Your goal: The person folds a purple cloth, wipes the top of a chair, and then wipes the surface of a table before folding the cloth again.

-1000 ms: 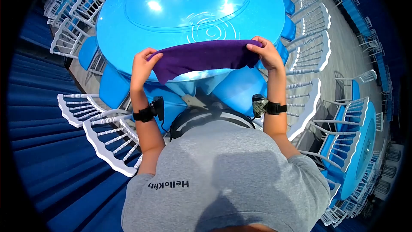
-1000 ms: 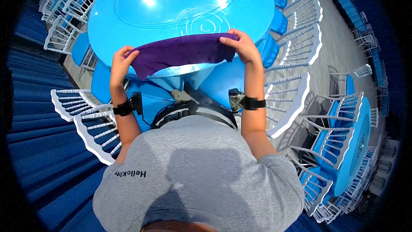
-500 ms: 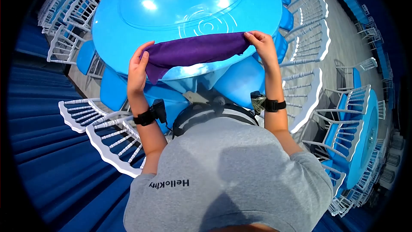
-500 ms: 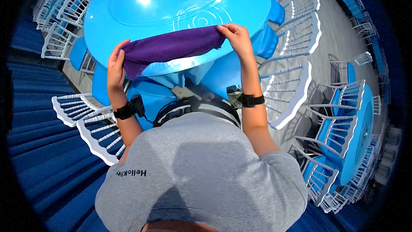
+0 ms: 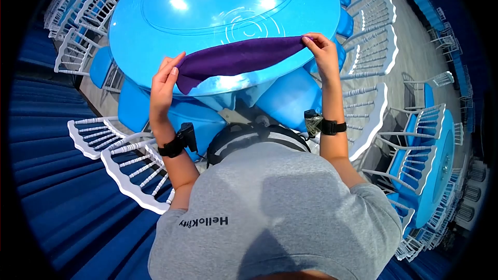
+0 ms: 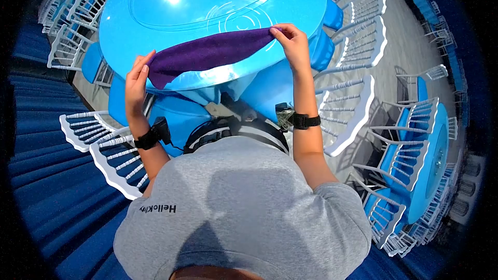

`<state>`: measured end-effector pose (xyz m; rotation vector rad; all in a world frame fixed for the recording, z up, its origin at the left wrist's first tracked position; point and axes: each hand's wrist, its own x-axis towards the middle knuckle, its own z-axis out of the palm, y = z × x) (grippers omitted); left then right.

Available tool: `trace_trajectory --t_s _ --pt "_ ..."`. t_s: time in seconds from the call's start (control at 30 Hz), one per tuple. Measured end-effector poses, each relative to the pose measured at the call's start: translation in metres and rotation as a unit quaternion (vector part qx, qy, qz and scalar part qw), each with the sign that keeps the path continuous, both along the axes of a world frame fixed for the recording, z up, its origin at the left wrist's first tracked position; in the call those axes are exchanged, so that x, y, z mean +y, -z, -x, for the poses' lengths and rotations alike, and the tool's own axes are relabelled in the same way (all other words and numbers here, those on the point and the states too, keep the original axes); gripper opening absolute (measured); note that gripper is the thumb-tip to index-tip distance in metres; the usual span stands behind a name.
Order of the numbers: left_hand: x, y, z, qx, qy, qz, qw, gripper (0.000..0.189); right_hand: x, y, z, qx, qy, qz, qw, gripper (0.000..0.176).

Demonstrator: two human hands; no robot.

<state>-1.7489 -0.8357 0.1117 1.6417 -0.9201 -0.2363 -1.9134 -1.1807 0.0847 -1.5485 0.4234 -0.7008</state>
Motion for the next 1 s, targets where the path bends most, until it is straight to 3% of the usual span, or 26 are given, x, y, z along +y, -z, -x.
trace_trajectory --t_s 0.2,0.43,0.6,0.73,0.8,0.93,1.0 --pt "0.000 0.006 -0.005 -0.056 -0.065 -0.078 0.993 0.027 -0.008 -0.001 0.001 0.018 -0.017 0.023 0.999 0.013" --pt "0.003 0.003 0.000 -0.038 -0.106 -0.051 0.992 0.019 -0.014 0.004 0.009 0.077 -0.091 0.045 0.992 0.013" --pt "0.002 -0.017 0.010 -0.083 -0.158 -0.092 0.980 0.016 -0.013 0.010 0.014 0.116 -0.148 0.067 0.980 0.014" --pt "0.003 -0.020 0.008 -0.054 -0.161 -0.121 0.978 0.014 -0.013 0.015 0.015 0.121 -0.158 0.113 0.973 0.015" --pt "0.003 -0.019 0.007 -0.095 -0.143 -0.133 0.976 0.013 -0.015 0.021 0.014 0.152 -0.102 0.244 0.952 0.015" --pt "0.006 -0.013 0.006 -0.079 -0.148 -0.174 0.970 0.011 -0.015 0.025 0.009 0.118 -0.026 0.257 0.959 0.013" --pt "0.007 0.002 0.001 0.033 -0.123 -0.053 0.990 0.009 -0.015 0.027 0.008 0.082 -0.034 0.234 0.968 0.011"
